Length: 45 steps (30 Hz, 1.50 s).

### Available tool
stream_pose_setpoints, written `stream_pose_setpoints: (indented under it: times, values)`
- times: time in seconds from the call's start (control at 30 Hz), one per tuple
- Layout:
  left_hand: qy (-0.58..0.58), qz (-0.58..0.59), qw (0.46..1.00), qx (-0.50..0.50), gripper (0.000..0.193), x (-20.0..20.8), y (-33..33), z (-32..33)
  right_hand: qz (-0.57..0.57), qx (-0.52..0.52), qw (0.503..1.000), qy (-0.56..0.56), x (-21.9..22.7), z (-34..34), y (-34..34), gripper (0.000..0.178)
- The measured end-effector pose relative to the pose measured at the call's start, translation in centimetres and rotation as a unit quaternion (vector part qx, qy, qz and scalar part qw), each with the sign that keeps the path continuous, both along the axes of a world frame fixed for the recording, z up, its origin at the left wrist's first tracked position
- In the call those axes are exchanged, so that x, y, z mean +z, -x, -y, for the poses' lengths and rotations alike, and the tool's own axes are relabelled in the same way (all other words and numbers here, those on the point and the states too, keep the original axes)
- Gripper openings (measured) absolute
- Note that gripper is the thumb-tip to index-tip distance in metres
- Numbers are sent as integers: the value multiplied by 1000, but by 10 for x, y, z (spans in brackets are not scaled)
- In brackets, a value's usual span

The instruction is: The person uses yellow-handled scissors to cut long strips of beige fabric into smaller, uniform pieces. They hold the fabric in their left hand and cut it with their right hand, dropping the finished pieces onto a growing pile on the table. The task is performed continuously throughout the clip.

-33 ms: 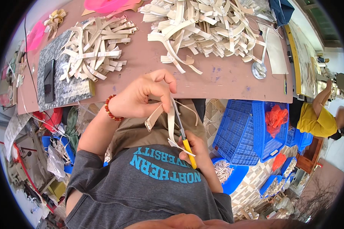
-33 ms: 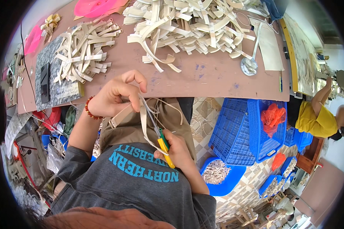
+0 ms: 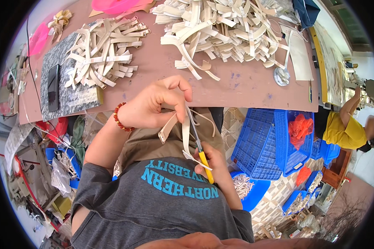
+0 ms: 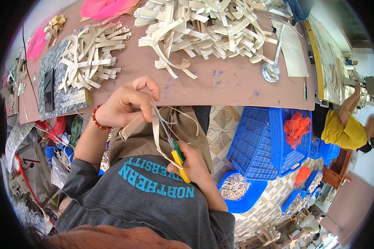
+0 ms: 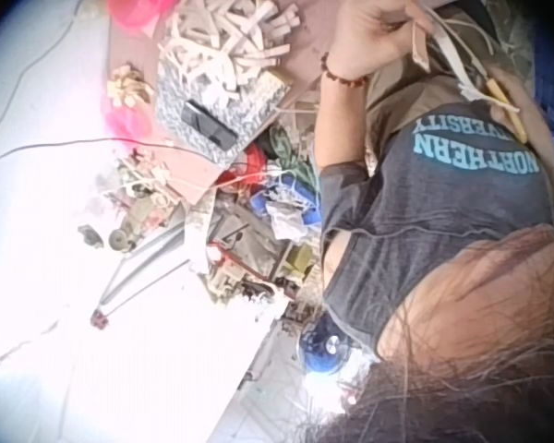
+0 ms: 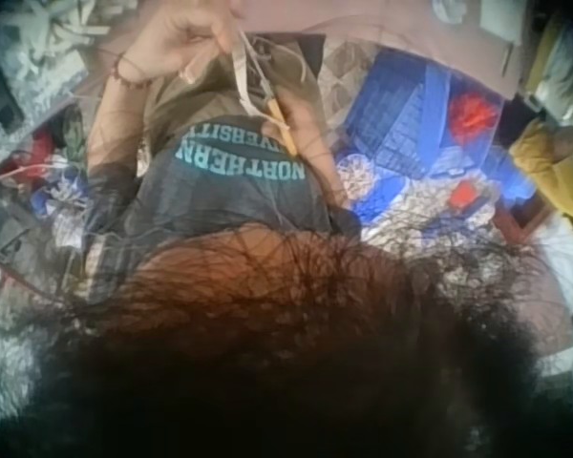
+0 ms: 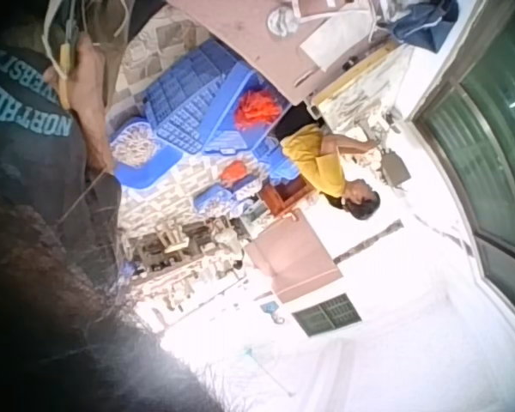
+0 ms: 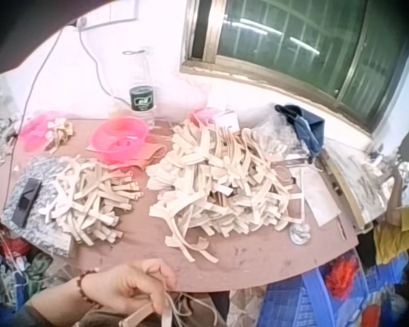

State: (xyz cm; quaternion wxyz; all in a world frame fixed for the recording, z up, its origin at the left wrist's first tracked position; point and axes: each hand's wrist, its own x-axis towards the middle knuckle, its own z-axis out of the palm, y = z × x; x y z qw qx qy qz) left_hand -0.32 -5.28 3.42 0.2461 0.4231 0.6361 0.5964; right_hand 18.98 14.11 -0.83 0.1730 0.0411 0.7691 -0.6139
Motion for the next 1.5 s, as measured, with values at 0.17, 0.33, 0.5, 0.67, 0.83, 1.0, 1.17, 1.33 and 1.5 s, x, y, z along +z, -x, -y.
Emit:
stream_pose_setpoints:
  times: [0.17,0.33,0.5,0.67,0.83,1.0,1.17,1.33,1.5]
  values:
    - [-10,-48,999,-18,12,3,2,0,27,2,999,-26,13,-1,3,57]
    - [-3,-59,996,-62,14,9,6,1,45,24,997,-60,17,-4,4,56]
    - [5,-39,993,-109,14,7,8,1,21,44,995,-90,20,-5,8,56]
    - [-17,-81,991,-105,14,3,10,-1,21,37,997,-69,17,-5,7,54]
    - [-50,303,950,55,32,-7,-9,-12,-2,-33,997,-74,3,-4,1,51]
    - [-126,419,890,131,36,-26,-26,-20,-5,-46,997,-59,0,0,4,54]
    - [-88,390,910,108,37,-17,-25,-16,37,-5,994,99,-6,-3,0,66]
    - [-42,351,930,104,36,-11,-23,-16,79,-29,985,153,0,7,3,87]
    - [-20,362,927,97,37,-5,-20,-15,86,-17,971,221,-1,3,1,72]
